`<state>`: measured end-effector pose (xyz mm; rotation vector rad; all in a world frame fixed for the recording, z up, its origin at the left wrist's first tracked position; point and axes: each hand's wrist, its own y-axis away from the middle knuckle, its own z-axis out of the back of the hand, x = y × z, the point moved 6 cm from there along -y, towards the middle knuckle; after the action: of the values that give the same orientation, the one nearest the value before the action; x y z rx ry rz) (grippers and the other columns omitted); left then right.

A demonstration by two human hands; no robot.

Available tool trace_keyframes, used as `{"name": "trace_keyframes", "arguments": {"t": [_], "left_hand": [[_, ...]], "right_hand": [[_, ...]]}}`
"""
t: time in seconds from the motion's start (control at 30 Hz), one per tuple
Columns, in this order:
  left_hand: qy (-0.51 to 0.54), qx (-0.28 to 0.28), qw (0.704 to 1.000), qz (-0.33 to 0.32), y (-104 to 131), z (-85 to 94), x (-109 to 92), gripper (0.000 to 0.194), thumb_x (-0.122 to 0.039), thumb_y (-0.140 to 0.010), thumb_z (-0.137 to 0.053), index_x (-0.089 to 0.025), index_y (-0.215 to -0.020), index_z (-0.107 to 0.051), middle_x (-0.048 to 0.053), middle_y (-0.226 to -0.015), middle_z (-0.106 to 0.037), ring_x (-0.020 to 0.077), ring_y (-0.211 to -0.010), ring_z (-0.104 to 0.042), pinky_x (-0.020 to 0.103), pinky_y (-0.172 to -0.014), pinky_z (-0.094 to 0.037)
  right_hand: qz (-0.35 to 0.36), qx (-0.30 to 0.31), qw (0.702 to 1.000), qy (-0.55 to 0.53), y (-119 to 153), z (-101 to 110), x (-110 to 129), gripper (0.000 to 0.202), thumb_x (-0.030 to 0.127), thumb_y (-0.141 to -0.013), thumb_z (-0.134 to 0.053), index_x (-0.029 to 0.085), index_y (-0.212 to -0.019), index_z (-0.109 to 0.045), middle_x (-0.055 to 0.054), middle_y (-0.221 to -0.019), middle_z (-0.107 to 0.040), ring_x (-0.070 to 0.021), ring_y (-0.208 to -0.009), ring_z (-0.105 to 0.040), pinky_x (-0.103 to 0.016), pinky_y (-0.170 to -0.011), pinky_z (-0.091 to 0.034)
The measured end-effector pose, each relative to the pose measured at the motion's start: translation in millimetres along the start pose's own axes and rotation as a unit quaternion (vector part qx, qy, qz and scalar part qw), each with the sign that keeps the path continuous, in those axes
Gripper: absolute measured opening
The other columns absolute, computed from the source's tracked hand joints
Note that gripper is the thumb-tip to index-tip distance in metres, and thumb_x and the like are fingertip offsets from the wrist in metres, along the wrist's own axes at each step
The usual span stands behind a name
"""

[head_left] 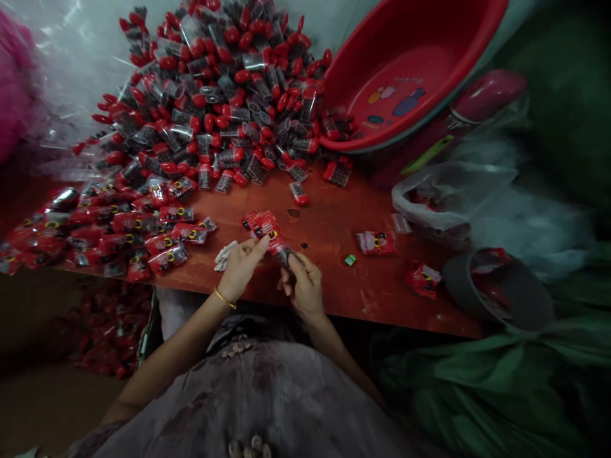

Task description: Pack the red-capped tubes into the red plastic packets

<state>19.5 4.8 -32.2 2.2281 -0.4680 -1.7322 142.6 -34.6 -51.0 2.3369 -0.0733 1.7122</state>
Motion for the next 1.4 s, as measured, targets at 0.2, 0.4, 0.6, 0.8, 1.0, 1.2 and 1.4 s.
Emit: {"name": "trace_keyframes", "arguments": {"t": [0.2,0.4,0.6,0.8,1.0,1.2,1.4], "left_hand": [[0.009,-0.028,0.998,-0.062,-13.8,8.3,-23.1,0.038,-0.045,-0.052,-0.079,-0.013,-0.066,-0.068,-0.001,-0.061,-0.064,0.0106,-0.057,-0.058,0.023,-0.059,-0.047],[0.066,-0.042,0.996,0.051,-14.1,14.7,-17.8,0.042,-0.045,-0.047,-0.083,-0.014,-0.064,-0.06,0.002,-0.058,-0.064,0.0154,-0.057,-0.065,0.024,-0.056,-0.049],[0.074,-0.003,0.992,0.103,-10.9,8.4,-5.6,0.048,-0.048,-0.045,-0.083,-0.013,-0.072,-0.064,0.006,-0.066,-0.069,0.0175,-0.06,-0.067,0.024,-0.054,-0.049],[0.053,0.008,0.994,0.099,-6.7,4.3,-9.5,0.05,-0.053,-0.041,-0.082,-0.012,-0.064,-0.063,0.004,-0.058,-0.067,0.0129,-0.051,-0.062,0.023,-0.054,-0.048],[0.014,-0.004,0.998,0.055,-1.5,3.7,-14.9,0.048,-0.054,-0.042,-0.081,-0.012,-0.06,-0.065,0.001,-0.055,-0.064,0.0097,-0.05,-0.058,0.02,-0.053,-0.046],[-0.013,0.019,0.999,0.043,-1.6,1.6,-9.5,0.045,-0.049,-0.045,-0.082,-0.012,-0.068,-0.07,0.002,-0.063,-0.068,0.0097,-0.054,-0.059,0.021,-0.058,-0.047],[0.022,0.012,0.999,0.045,-1.4,-3.5,-2.7,0.045,-0.044,-0.043,-0.084,-0.011,-0.07,-0.07,0.004,-0.067,-0.069,0.0103,-0.055,-0.061,0.023,-0.06,-0.051]], "right_hand": [[-0.03,0.047,0.998,0.013,6.2,4.7,-1.9,0.029,0.046,-0.079,-0.057,0.018,-0.087,-0.058,0.01,-0.044,-0.045,-0.0043,-0.03,-0.038,-0.016,-0.032,-0.032],[0.049,0.017,0.999,0.003,8.5,20.4,12.6,0.024,0.042,-0.082,-0.056,0.019,-0.088,-0.057,0.006,-0.059,-0.059,-0.0066,-0.039,-0.05,-0.022,-0.045,-0.046],[0.138,0.016,0.982,0.126,12.9,21.5,27.8,0.024,0.033,-0.088,-0.051,0.025,-0.11,-0.056,0.002,-0.074,-0.065,-0.0087,-0.047,-0.055,-0.025,-0.052,-0.05],[0.311,0.08,0.874,0.364,22.8,10.0,51.8,0.037,0.023,-0.088,-0.047,0.026,-0.124,-0.056,-0.007,-0.105,-0.06,-0.019,-0.094,-0.06,-0.036,-0.083,-0.05],[0.396,0.12,0.807,0.422,21.3,4.6,58.3,0.042,0.016,-0.088,-0.048,0.026,-0.129,-0.052,-0.009,-0.111,-0.05,-0.0188,-0.101,-0.054,-0.036,-0.085,-0.049],[0.425,0.105,0.789,0.432,19.0,4.3,57.1,0.045,0.015,-0.088,-0.05,0.027,-0.131,-0.049,-0.009,-0.11,-0.048,-0.0187,-0.099,-0.054,-0.035,-0.083,-0.05],[0.437,0.061,0.776,0.451,19.4,1.5,55.7,0.047,0.013,-0.088,-0.049,0.024,-0.134,-0.046,-0.011,-0.11,-0.047,-0.019,-0.099,-0.054,-0.034,-0.082,-0.051]]}}
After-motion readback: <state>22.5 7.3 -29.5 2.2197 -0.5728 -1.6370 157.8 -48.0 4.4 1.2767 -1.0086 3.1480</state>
